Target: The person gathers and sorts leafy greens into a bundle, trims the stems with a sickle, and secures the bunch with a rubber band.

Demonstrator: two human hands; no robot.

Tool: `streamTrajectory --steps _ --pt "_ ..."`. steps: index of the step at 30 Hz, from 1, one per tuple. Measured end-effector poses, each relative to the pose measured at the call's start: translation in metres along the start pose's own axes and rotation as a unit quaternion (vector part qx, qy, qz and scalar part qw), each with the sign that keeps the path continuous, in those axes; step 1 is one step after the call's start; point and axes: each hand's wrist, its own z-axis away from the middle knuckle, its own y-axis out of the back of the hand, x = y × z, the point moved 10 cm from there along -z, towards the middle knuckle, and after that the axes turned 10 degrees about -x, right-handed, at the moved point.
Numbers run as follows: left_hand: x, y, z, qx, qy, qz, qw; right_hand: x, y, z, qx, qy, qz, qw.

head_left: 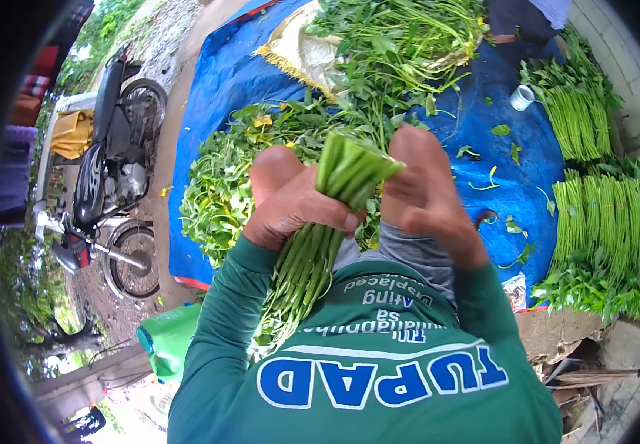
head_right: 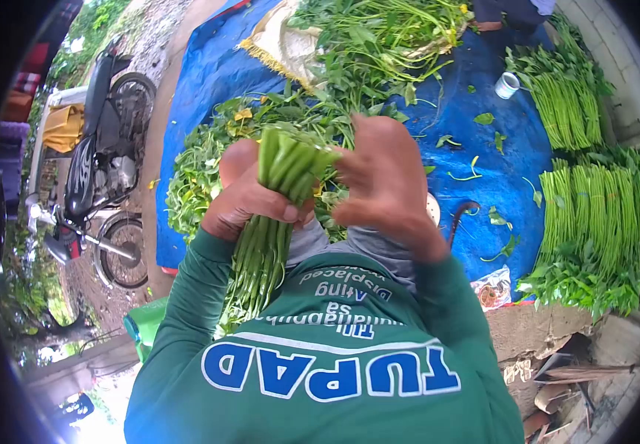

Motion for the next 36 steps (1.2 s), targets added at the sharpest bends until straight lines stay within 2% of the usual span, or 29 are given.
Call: streamTrajectory --steps 1,2,3,5,6,8,9,11,12,14,15,17,18,21,23,24,26,28,30,31,33,34,36 --pt "0.004 -0.01 -0.005 -0.014 0.004 -0.008 1.0 -0.019 -0.015 -0.023 -0.056 0.026 0.076 0.995" --pt "-0.021 -0.004 -0.015 -0.074 0.027 -0.018 0.997 -0.027 -0.031 -0.031 -0.084 0.043 0.052 0.994" --pt "-0.024 0.004 -0.013 -0.067 0.042 0.011 0.997 -0.034 -0.047 -0.038 -0.113 0.058 0.027 0.992" --pt "-0.028 0.018 -0.005 -0.065 0.057 0.06 0.994 -0.039 -0.067 -0.049 -0.104 0.068 -0.22 0.968" --pt "-0.03 0.021 -0.003 -0.075 0.059 0.081 0.992 -0.035 -0.072 -0.05 -0.082 0.056 -0.288 0.953" --pt "-0.013 0.034 0.007 -0.022 0.043 -0.117 0.992 -0.032 -0.073 -0.054 -0.053 0.018 -0.253 0.966" --pt "0.002 0.038 0.012 0.002 0.038 -0.218 0.975 -0.03 -0.069 -0.056 -0.033 0.001 -0.236 0.971" --pt "0.036 0.04 0.017 0.125 -0.037 -0.386 0.913 -0.039 -0.061 -0.065 0.015 0.098 -0.076 0.992" --pt "0.043 0.021 0.029 0.222 -0.103 -0.438 0.865 -0.035 -0.061 -0.073 0.02 0.11 -0.119 0.987" --pt "0.033 0.02 0.042 0.263 -0.124 -0.407 0.866 -0.027 -0.074 -0.079 0.008 0.106 -0.222 0.969" --pt "0.019 0.036 0.032 0.198 -0.087 -0.336 0.917 -0.02 -0.083 -0.08 0.001 0.091 -0.28 0.956" --pt "0.021 0.046 0.028 0.128 -0.068 -0.272 0.951 -0.012 -0.095 -0.091 -0.014 0.028 -0.412 0.911" --pt "0.027 0.048 0.033 0.127 -0.075 -0.277 0.949 -0.017 -0.096 -0.085 -0.054 0.017 -0.37 0.927" --pt "0.036 0.051 0.059 0.126 -0.067 -0.233 0.962 -0.039 -0.097 -0.086 -0.192 0.079 -0.415 0.886" --pt "0.038 0.05 0.08 0.12 -0.038 -0.119 0.985 -0.048 -0.111 -0.089 -0.293 0.068 -0.373 0.878" --pt "0.034 0.055 0.089 0.1 -0.003 -0.117 0.988 -0.045 -0.122 -0.09 -0.342 0.033 -0.317 0.884" --pt "0.03 0.064 0.105 0.096 0.01 -0.109 0.989 -0.038 -0.135 -0.09 -0.417 -0.037 -0.173 0.892" --pt "0.028 0.062 0.121 0.078 0.015 -0.068 0.995 -0.025 -0.124 -0.093 -0.429 -0.078 -0.17 0.884" --pt "0.017 0.071 0.134 0.076 0.02 -0.064 0.995 -0.024 -0.101 -0.096 -0.382 -0.032 -0.221 0.897" --pt "0.01 0.073 0.138 0.074 0.023 -0.061 0.995 -0.019 -0.085 -0.101 -0.319 -0.026 -0.325 0.89" --pt "0.001 0.071 0.143 0.076 -0.009 -0.007 0.997 -0.015 -0.053 -0.113 -0.256 0.018 -0.462 0.849" --pt "-0.005 0.074 0.144 0.068 -0.028 0.02 0.997 -0.017 -0.038 -0.121 -0.259 0.054 -0.499 0.825" --pt "-0.01 0.076 0.148 0.046 -0.056 0.067 0.995 -0.011 -0.032 -0.124 -0.236 0.062 -0.488 0.838"
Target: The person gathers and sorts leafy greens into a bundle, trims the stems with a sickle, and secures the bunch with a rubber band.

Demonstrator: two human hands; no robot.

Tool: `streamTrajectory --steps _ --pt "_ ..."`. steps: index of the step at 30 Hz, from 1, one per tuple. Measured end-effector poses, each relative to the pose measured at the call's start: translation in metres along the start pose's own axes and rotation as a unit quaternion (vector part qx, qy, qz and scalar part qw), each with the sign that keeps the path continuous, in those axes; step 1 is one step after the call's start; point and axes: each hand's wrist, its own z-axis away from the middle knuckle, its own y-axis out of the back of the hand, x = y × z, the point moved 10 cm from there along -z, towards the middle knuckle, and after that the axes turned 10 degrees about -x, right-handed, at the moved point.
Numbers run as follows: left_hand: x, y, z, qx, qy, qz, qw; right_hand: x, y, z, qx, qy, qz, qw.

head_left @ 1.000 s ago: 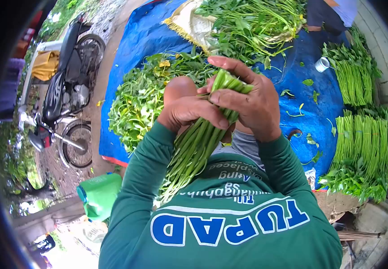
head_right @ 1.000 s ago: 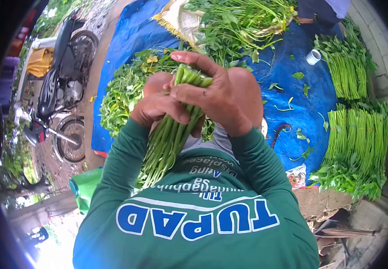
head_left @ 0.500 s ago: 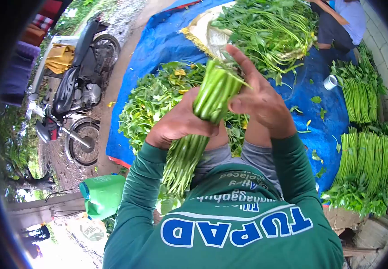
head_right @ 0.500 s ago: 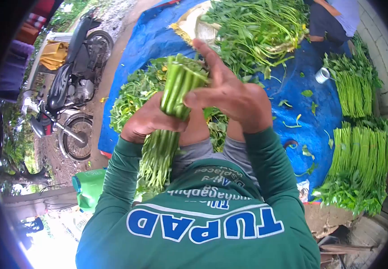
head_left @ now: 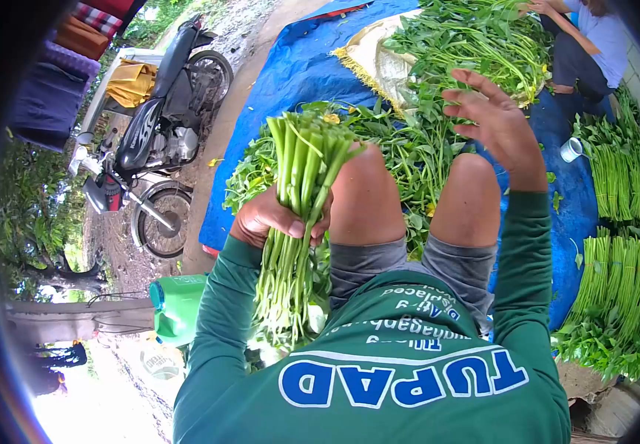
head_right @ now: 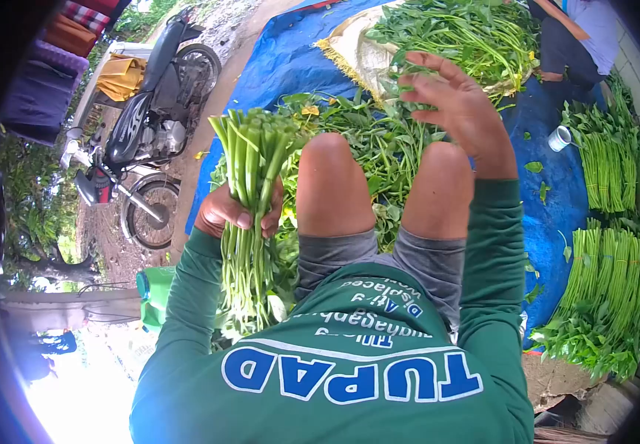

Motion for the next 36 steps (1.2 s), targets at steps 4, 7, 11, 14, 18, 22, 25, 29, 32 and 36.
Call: streamTrajectory --steps 4,7,11,14,18,22,25,29,32,36 --pt "0.004 0.001 0.008 -0.005 -0.003 0.044 0.999 0.022 0.021 0.026 0.158 -0.099 0.22 0.958" --pt "-0.015 0.005 -0.006 -0.059 0.001 0.092 0.994 0.041 -0.028 0.05 0.109 -0.149 0.503 0.844" --pt "-0.042 -0.003 -0.049 -0.082 -0.033 0.133 0.987 0.05 -0.042 0.061 0.152 -0.125 0.594 0.78" --pt "-0.054 0.001 -0.068 -0.078 -0.018 0.128 0.988 0.016 -0.055 0.07 0.169 0.031 0.724 0.668" --pt "-0.067 0.003 -0.088 -0.049 0.022 0.117 0.992 0.026 -0.062 0.069 0.182 -0.126 0.588 0.778" --pt "-0.078 0.015 -0.098 -0.004 0.028 0.095 0.995 0.085 -0.037 0.059 0.208 -0.089 0.297 0.928" --pt "-0.078 0.025 -0.097 0.013 0.023 0.087 0.996 0.091 -0.029 0.061 0.219 -0.095 0.286 0.928" --pt "-0.068 0.011 -0.099 0.071 0.017 0.063 0.995 0.087 -0.035 0.058 0.2 -0.043 0.271 0.94" --pt "-0.071 0.011 -0.102 0.062 0.027 0.056 0.996 0.081 -0.025 0.051 0.236 0.016 0.373 0.897" --pt "-0.073 0.013 -0.102 0.025 0.03 0.055 0.998 0.097 0.006 0.073 0.308 -0.043 0.271 0.911"
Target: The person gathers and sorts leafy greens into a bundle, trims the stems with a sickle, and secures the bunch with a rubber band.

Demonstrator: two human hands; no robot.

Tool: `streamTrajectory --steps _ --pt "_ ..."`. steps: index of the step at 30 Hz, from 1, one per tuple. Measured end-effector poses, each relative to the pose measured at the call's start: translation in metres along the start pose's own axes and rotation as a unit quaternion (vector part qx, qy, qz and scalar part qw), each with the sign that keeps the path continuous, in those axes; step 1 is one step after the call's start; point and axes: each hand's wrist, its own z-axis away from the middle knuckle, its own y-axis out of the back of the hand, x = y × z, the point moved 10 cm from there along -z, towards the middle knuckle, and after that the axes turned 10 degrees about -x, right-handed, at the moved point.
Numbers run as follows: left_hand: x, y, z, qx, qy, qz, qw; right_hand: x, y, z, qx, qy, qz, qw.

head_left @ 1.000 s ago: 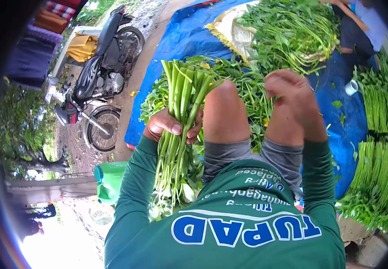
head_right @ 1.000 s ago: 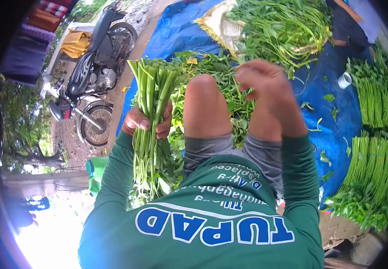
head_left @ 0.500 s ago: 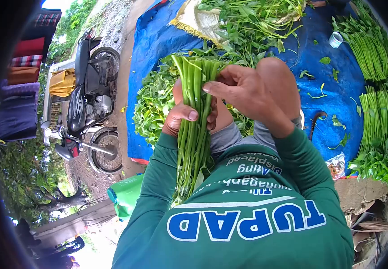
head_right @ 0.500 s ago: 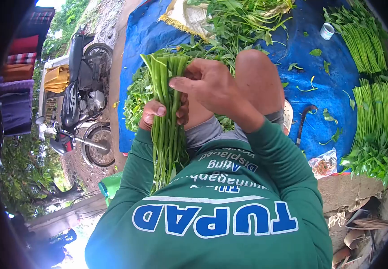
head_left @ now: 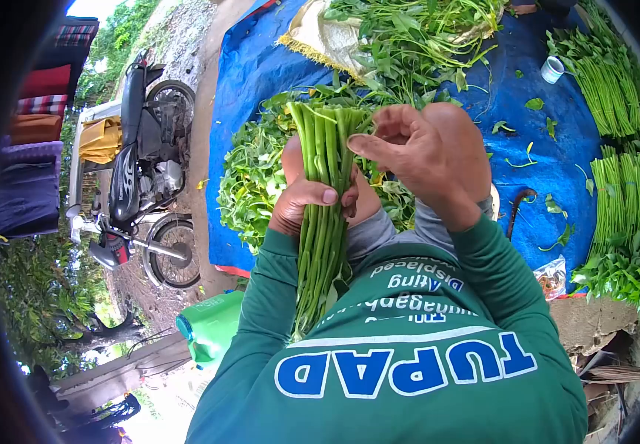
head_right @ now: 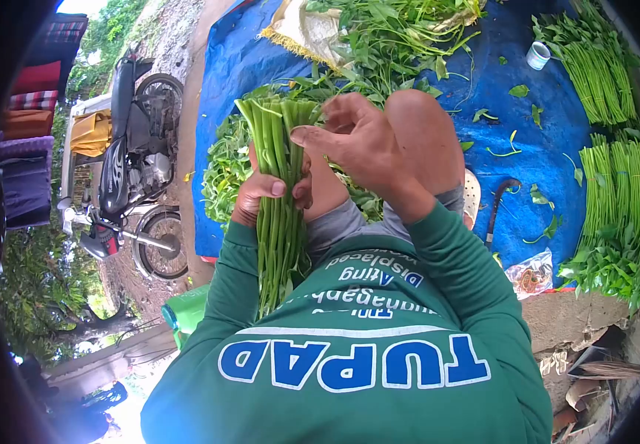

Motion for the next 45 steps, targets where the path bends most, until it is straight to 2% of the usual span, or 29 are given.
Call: streamTrajectory --steps 6,7,9,11,12,14,16,17,19,20,22,23,25,28,29,30,32,33,34,35,36,37,39,40,41,42,43,44,45 --pt "-0.01 -0.048 -0.035 -0.123 0.091 -0.068 0.986 -0.036 -0.018 -0.01 -0.053 0.081 -0.185 0.978" --pt "0.001 -0.05 -0.035 -0.077 0.064 -0.121 0.988 -0.033 -0.017 -0.01 -0.044 0.066 -0.218 0.973" --pt "0.032 -0.061 -0.032 0.01 0.007 -0.235 0.972 -0.032 -0.002 -0.011 0.007 0.055 -0.17 0.984" --pt "0.038 -0.079 -0.039 0.013 -0.023 -0.292 0.956 -0.042 0.004 -0.006 0.072 0.061 -0.129 0.987" --pt "0.033 -0.077 -0.037 0.029 0.017 -0.31 0.95 -0.035 0.005 -0.013 0.081 0.083 -0.078 0.99" --pt "0.044 -0.077 -0.026 0.064 0.042 -0.309 0.948 -0.057 -0.013 -0.012 -0.027 0.131 -0.076 0.988" --pt "0.053 -0.063 -0.01 0.078 0.003 -0.225 0.971 -0.079 -0.008 -0.008 -0.078 0.211 0.108 0.968" --pt "0.06 -0.054 0.0 0.085 -0.018 -0.182 0.979 -0.083 0.009 -0.004 -0.066 0.261 0.285 0.92" --pt "0.098 -0.029 0.025 0.136 -0.049 -0.247 0.958 -0.095 0.043 -0.004 -0.031 0.302 0.423 0.854" --pt "0.123 -0.013 0.044 0.161 -0.082 -0.28 0.943 -0.11 0.069 0.002 -0.007 0.251 0.346 0.904" --pt "0.188 0.008 0.093 0.191 -0.173 -0.348 0.901 -0.113 0.122 0.025 0.061 0.102 0.118 0.986" --pt "0.23 0.01 0.123 0.196 -0.23 -0.386 0.872 -0.11 0.155 0.037 0.112 0.132 0.092 0.981" --pt "0.292 0.027 0.181 0.26 -0.299 -0.33 0.857 -0.068 0.255 0.054 0.167 0.05 0.236 0.956" --pt "0.368 0.026 0.249 0.304 -0.424 -0.377 0.765 0.013 0.334 0.079 0.13 0.044 0.34 0.93" --pt "0.377 0.011 0.26 0.312 -0.471 -0.38 0.733 0.061 0.361 0.099 0.143 -0.037 0.434 0.889" --pt "0.384 0.012 0.269 0.314 -0.479 -0.38 0.726 0.094 0.384 0.12 0.157 -0.123 0.522 0.829" --pt "0.39 0.011 0.286 0.359 -0.49 -0.403 0.684 0.1 0.352 0.152 0.151 -0.115 0.467 0.864" --pt "0.389 0.015 0.298 0.394 -0.471 -0.442 0.654 0.135 0.362 0.163 0.129 -0.185 0.325 0.918" --pt "0.379 0.011 0.311 0.477 -0.406 -0.503 0.596 0.181 0.371 0.189 0.121 -0.257 0.169 0.944" --pt "0.369 -0.011 0.31 0.518 -0.31 -0.643 0.471 0.199 0.372 0.205 0.07 -0.188 0.152 0.968" --pt "0.364 0.04 0.334 0.407 -0.244 -0.77 0.427 0.201 0.373 0.228 0.083 -0.173 0.224 0.955" --pt "0.364 0.062 0.324 0.374 -0.203 -0.777 0.464 0.203 0.374 0.251 0.1 -0.161 0.297 0.936" --pt "0.319 0.089 0.274 0.281 -0.172 -0.537 0.777 0.169 0.372 0.296 0.169 -0.14 0.479 0.85" --pt "0.27 0.104 0.239 0.21 -0.113 -0.427 0.872 0.163 0.388 0.329 0.231 -0.196 0.46 0.835" --pt "0.219 0.124 0.21 0.166 -0.034 -0.356 0.919 0.155 0.4 0.366 0.292 -0.251 0.432 0.815" --pt "0.153 0.173 0.19 0.186 0.074 -0.379 0.903 0.147 0.409 0.408 0.35 -0.301 0.399 0.792" --pt "0.102 0.195 0.171 0.216 0.112 -0.37 0.897 0.151 0.421 0.434 0.436 -0.262 0.294 0.809" --pt "0.051 0.216 0.152 0.245 0.151 -0.358 0.888 0.168 0.431 0.462 0.485 -0.288 0.269 0.781" --pt "0.013 0.156 0.101 0.199 0.136 -0.33 0.913 0.204 0.455 0.498 0.505 -0.27 0.286 0.768"
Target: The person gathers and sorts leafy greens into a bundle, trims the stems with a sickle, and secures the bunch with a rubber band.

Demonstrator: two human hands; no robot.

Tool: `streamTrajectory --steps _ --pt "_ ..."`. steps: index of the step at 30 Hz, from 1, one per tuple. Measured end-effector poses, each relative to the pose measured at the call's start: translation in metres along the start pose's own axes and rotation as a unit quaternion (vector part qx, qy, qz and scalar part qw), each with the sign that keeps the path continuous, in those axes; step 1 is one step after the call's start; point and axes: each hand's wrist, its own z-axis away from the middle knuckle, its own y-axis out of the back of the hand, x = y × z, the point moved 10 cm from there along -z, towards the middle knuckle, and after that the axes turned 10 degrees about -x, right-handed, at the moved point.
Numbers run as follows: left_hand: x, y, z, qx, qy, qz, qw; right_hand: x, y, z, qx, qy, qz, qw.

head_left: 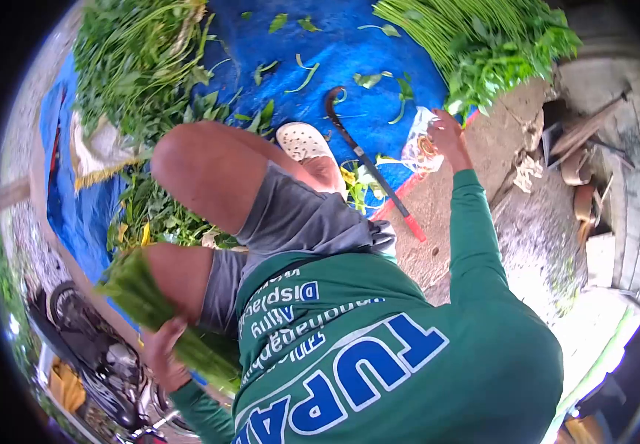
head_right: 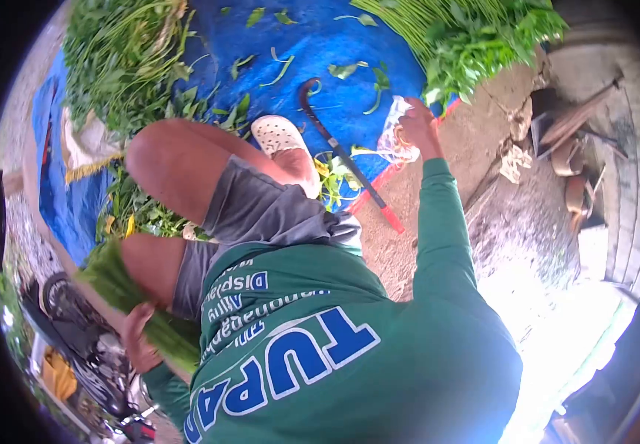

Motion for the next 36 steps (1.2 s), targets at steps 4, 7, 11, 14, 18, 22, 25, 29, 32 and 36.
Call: streamTrajectory --steps 4,7,11,14,18,22,25,29,32,36 --pt "0.11 -0.205 -0.027 -0.134 -0.116 0.048 0.983 0.048 0.008 0.032 0.054 -0.075 0.204 0.975" --pt "0.141 -0.227 -0.039 -0.105 -0.128 0.023 0.986 0.091 -0.025 0.034 0.042 -0.082 0.158 0.983" --pt "0.146 -0.258 -0.043 -0.137 -0.072 -0.025 0.988 0.08 -0.036 0.047 0.133 -0.092 0.147 0.976" --pt "0.152 -0.27 -0.043 -0.145 -0.06 -0.042 0.987 0.081 -0.043 0.037 0.088 -0.121 0.162 0.975" --pt "0.17 -0.264 -0.038 -0.093 -0.11 -0.028 0.989 0.11 -0.032 0.026 0.105 -0.146 0.046 0.983" --pt "0.166 -0.273 -0.034 -0.13 -0.098 -0.002 0.987 0.113 -0.002 0.034 0.143 -0.142 -0.1 0.974" --pt "0.164 -0.288 -0.03 -0.161 -0.096 0.001 0.982 0.119 0.012 0.031 0.125 -0.14 -0.193 0.963" --pt "0.181 -0.3 -0.017 -0.153 -0.177 -0.076 0.969 0.095 0.041 0.042 0.161 -0.105 -0.149 0.97" --pt "0.185 -0.282 0.002 -0.143 -0.403 -0.285 0.858 0.038 0.068 0.054 0.203 -0.1 0.06 0.972" --pt "0.178 -0.295 -0.02 -0.211 -0.06 -0.067 0.973 -0.039 0.038 0.036 0.126 0.104 -0.321 0.933"
